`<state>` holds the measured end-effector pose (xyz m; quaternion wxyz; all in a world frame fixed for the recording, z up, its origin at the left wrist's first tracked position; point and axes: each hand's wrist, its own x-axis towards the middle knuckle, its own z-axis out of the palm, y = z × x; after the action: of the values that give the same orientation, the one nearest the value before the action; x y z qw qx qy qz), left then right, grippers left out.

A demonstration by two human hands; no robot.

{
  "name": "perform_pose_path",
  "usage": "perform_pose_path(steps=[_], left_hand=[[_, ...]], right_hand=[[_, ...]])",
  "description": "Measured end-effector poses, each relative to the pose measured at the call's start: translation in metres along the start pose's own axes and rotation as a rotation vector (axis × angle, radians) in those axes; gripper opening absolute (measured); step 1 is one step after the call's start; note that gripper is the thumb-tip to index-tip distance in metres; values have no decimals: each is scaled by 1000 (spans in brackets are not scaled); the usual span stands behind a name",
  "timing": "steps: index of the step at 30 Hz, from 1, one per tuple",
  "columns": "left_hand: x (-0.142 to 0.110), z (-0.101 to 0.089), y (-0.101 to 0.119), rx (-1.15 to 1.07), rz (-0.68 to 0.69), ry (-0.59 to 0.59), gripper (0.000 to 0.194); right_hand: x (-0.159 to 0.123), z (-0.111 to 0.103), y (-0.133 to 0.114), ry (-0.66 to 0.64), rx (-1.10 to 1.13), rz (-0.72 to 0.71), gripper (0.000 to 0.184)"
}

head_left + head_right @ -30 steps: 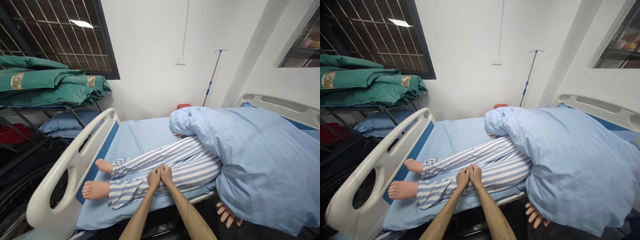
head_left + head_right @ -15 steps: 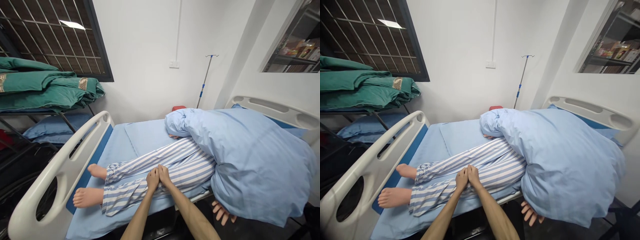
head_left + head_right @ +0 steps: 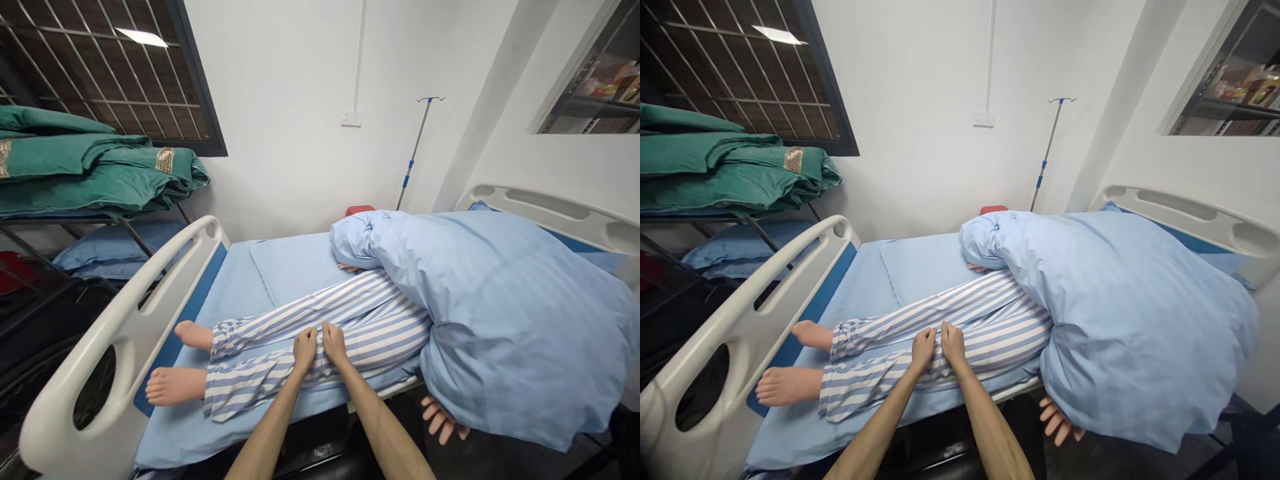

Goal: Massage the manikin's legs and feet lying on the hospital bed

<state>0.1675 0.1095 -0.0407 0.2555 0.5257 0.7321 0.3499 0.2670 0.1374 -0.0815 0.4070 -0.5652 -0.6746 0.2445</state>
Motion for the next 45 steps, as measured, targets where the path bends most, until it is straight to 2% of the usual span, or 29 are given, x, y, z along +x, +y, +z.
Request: perform_pose_path(steps=[4,7,13,17,23,28,34,37,41,45], left_hand=[[11,4,23,-187,81,41,40],[10,14,28,-222,108,44,39],[-2,31,8,56,100,12,30],[-2,30,9,210,80,9,32],[-5,32,15,274,44,-3,32],[-10,32,17,249,34,-20,32],[-2,39,33,-24,14,-85,39],[-1,45,37,38,47,-82,36],[-5,47,32,238,-10,-81,30],[-7,46,26,234,-6,-97,33]], right_hand=[[2,-3,-1,50,97,14,58],[2,-6,-4,71,158,39,56],[3,-8,-7,97,204,99,51],[14,-18,-10,-48,114,103,44],[22,-41,-7,-230,-114,13,39],[9,-38,1,-105,-76,37,39],[11,-37,4,14,124,125,42],[12,-38,5,81,195,157,41],[13,-38,4,58,151,136,42],[24,-45,-3,-105,-62,123,39]])
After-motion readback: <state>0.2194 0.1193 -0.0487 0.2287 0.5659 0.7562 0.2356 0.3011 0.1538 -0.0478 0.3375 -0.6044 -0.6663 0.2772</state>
